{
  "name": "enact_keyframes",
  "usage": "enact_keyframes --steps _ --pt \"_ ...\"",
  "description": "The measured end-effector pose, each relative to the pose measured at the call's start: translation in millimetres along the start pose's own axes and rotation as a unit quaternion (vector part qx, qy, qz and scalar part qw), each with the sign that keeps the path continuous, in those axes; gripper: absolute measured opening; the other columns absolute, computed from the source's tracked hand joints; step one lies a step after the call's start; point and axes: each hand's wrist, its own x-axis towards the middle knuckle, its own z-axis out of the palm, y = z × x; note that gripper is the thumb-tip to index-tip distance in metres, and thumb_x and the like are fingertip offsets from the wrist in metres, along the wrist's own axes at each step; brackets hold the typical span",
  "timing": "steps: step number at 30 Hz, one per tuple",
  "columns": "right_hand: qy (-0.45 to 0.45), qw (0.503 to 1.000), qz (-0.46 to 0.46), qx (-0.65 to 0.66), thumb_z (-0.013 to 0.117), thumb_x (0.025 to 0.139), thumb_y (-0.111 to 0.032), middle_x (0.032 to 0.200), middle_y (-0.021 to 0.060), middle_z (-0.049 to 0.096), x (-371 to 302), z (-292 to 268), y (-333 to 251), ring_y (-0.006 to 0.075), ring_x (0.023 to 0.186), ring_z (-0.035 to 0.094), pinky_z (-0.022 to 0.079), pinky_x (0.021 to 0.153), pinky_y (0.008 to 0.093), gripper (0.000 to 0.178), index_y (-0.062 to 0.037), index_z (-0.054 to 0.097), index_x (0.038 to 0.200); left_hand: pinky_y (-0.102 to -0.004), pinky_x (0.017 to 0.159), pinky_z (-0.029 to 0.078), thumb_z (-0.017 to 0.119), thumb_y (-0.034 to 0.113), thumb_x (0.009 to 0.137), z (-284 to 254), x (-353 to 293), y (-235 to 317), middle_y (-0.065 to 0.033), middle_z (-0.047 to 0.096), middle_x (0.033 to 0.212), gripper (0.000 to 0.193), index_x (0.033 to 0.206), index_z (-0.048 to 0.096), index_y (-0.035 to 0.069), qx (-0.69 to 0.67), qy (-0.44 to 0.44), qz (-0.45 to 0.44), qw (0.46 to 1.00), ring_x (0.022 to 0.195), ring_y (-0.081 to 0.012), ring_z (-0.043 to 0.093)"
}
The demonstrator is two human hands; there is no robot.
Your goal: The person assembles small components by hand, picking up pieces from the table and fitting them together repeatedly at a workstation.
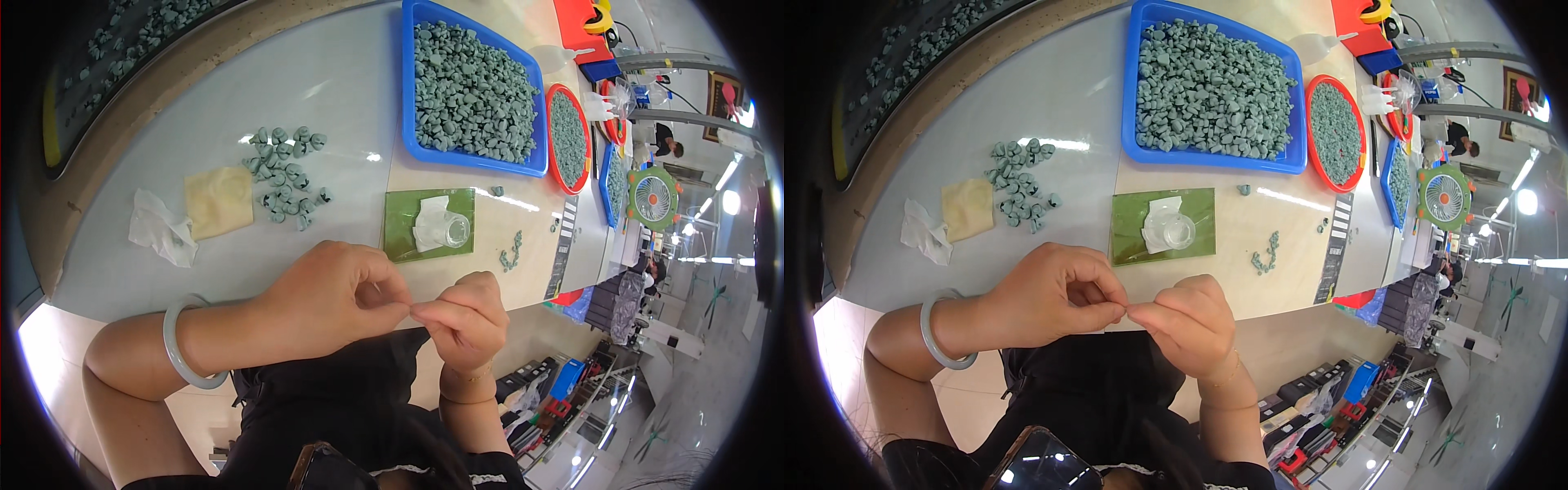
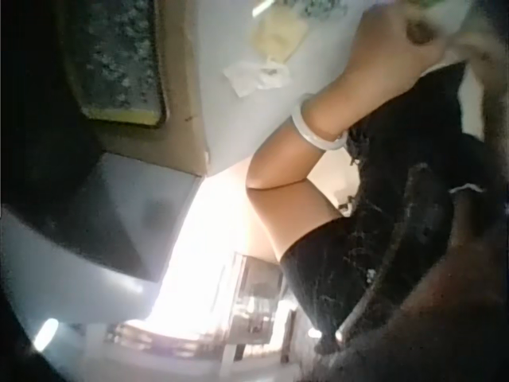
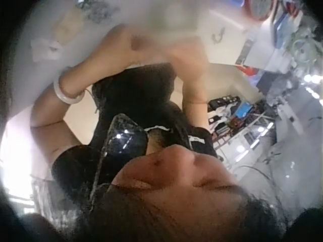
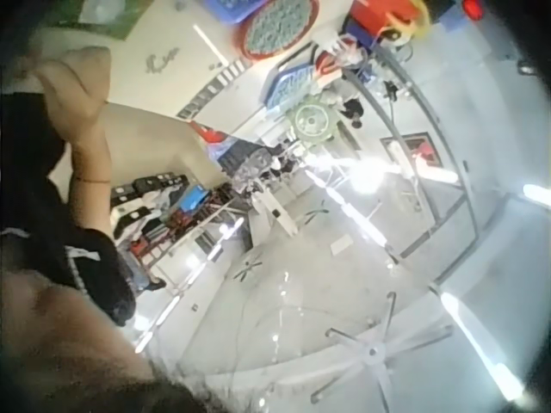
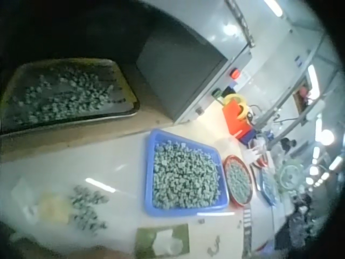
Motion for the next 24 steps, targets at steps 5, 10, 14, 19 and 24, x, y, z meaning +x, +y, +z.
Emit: enact_keyframes --steps 5,10,14,19,24 --pt "0.097 0.993 0.069 -0.025 0.068 0.056 0.007 0.068 0.0043 0.051 4 -14 18 0.0181 0.066 0.046 0.037 0.057 0.0266 0.019 -0.0030 0.063 0.071 -0.0209 0.068 0.048 0.063 0.003 0.079 -1 -1 6 -0.0053 0.061 0.083 0.009 0.087 0.062 -0.002 -0.044 -0.002 -0.005 0.999 0.075 -0.0091 0.059" --pt "0.101 0.988 0.057 -0.100 0.071 0.058 0.004 0.069 0.0041 0.053 15 -18 33 0.0199 0.066 0.048 0.039 0.059 0.0281 0.017 -0.0038 0.064 0.072 -0.0223 0.075 0.049 0.062 0.002 0.080 -2 0 4 -0.0065 0.061 0.088 0.012 0.092 0.060 -0.002 -0.085 -0.013 -0.012 0.996 0.082 -0.0110 0.061" --pt "0.079 0.987 0.029 -0.133 0.072 0.058 0.002 0.069 0.0035 0.053 18 -20 36 0.0195 0.066 0.047 0.038 0.059 0.0281 0.017 -0.0044 0.065 0.072 -0.0220 0.076 0.049 0.062 0.002 0.080 -1 0 4 -0.0066 0.061 0.088 0.014 0.093 0.059 -0.003 -0.114 0.005 0.008 0.993 0.085 -0.0114 0.061" --pt "0.054 0.986 -0.003 -0.160 0.071 0.058 0.000 0.068 0.0020 0.053 24 -24 34 0.0192 0.066 0.046 0.038 0.059 0.0283 0.017 -0.0056 0.066 0.073 -0.0219 0.077 0.048 0.060 0.001 0.081 -1 1 3 -0.0071 0.061 0.090 0.013 0.093 0.059 -0.003 -0.113 0.011 0.006 0.994 0.087 -0.0118 0.061" --pt "0.025 0.981 -0.019 -0.193 0.071 0.056 0.000 0.068 0.0013 0.053 28 -27 31 0.0191 0.066 0.046 0.039 0.059 0.0280 0.018 -0.0061 0.066 0.072 -0.0220 0.078 0.048 0.060 0.001 0.082 -1 2 0 -0.0075 0.061 0.091 0.012 0.093 0.059 -0.003 -0.109 0.002 0.000 0.994 0.088 -0.0120 0.061"
